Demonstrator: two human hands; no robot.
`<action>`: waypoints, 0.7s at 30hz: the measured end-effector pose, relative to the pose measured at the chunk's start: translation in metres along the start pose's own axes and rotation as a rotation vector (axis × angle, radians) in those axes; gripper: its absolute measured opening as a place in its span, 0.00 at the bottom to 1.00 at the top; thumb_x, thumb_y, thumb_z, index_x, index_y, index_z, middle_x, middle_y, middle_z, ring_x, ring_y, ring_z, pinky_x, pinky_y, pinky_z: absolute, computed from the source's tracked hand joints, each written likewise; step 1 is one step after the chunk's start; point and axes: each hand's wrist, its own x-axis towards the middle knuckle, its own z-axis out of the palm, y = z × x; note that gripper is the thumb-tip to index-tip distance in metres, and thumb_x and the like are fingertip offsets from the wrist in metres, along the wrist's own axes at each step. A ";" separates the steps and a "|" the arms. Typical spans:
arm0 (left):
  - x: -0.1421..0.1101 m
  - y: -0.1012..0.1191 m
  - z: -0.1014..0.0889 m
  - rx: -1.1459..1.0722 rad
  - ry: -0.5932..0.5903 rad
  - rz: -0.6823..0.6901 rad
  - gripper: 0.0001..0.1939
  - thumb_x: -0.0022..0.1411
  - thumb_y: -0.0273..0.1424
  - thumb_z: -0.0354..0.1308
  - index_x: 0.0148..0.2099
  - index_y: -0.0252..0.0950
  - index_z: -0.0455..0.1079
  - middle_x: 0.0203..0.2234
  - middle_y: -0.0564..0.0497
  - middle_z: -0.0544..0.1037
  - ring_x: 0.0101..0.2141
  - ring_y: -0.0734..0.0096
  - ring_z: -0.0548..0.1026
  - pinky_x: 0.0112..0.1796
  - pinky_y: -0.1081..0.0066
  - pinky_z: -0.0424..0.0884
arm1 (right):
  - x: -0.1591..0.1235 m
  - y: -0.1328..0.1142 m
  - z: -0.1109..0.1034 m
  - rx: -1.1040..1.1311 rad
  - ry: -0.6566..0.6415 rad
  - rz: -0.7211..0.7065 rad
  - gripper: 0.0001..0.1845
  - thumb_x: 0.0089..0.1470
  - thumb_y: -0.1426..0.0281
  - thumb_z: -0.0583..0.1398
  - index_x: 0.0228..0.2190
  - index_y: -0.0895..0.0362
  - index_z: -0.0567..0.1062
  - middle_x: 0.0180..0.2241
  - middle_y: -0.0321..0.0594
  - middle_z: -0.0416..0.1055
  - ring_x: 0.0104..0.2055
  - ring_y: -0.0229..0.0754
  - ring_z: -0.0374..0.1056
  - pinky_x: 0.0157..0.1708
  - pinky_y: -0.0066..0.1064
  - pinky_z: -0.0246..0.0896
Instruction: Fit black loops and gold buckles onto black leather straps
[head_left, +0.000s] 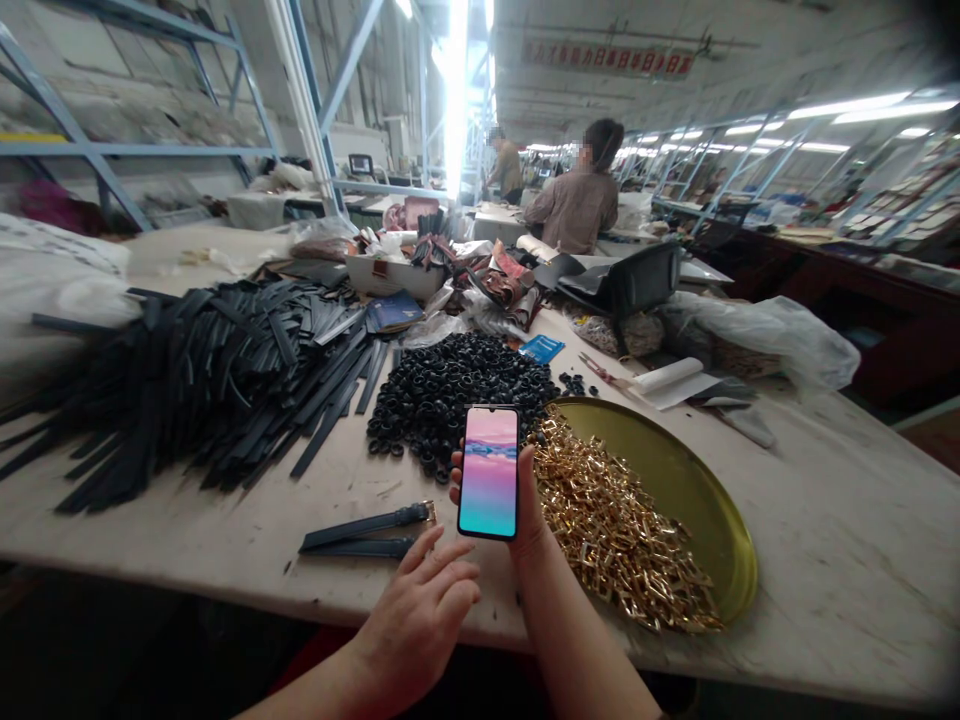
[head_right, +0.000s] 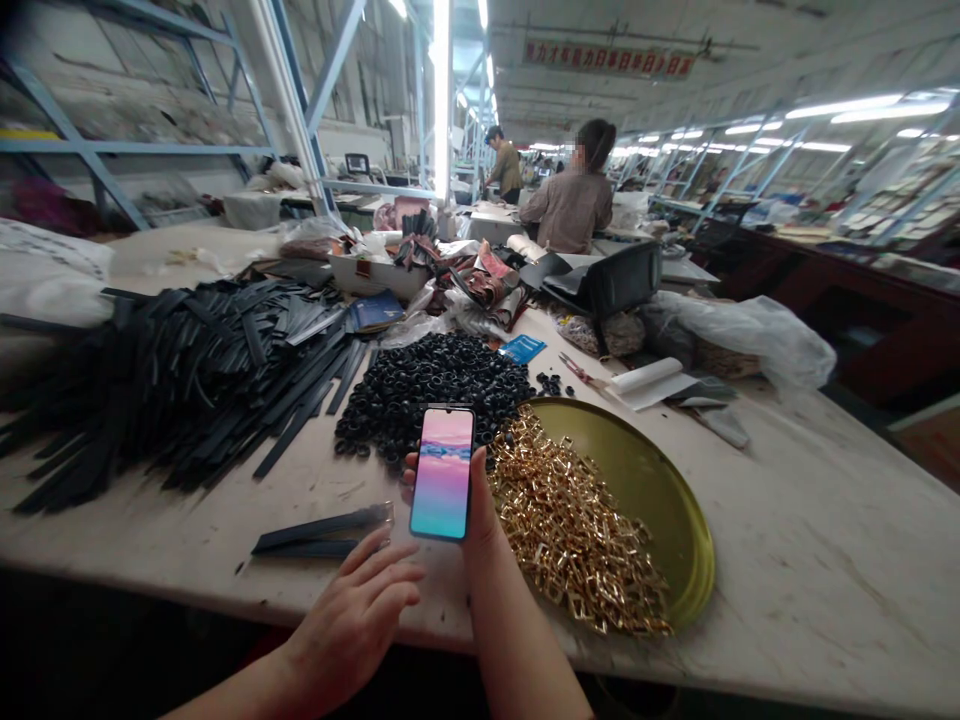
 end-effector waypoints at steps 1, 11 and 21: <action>0.000 0.001 0.000 -0.002 0.001 0.002 0.10 0.57 0.19 0.46 0.33 0.37 0.65 0.36 0.55 0.76 0.49 0.73 0.67 0.58 0.65 0.45 | 0.000 0.000 0.000 0.000 0.003 0.000 0.40 0.44 0.42 0.51 0.45 0.61 0.68 0.42 0.47 0.72 0.40 0.45 0.70 0.42 0.40 0.64; -0.004 0.001 0.006 -0.001 -0.002 -0.037 0.11 0.57 0.20 0.46 0.33 0.38 0.66 0.38 0.55 0.76 0.49 0.72 0.67 0.58 0.65 0.47 | -0.001 -0.001 0.003 -0.010 0.018 0.000 0.39 0.43 0.42 0.51 0.45 0.60 0.68 0.42 0.46 0.73 0.40 0.44 0.70 0.42 0.40 0.63; 0.002 0.003 -0.001 0.099 0.006 -0.022 0.14 0.55 0.17 0.44 0.35 0.37 0.67 0.45 0.52 0.74 0.52 0.68 0.65 0.55 0.62 0.54 | -0.001 0.000 0.002 0.008 -0.011 0.009 0.39 0.45 0.42 0.50 0.45 0.60 0.69 0.42 0.47 0.72 0.40 0.44 0.70 0.42 0.39 0.64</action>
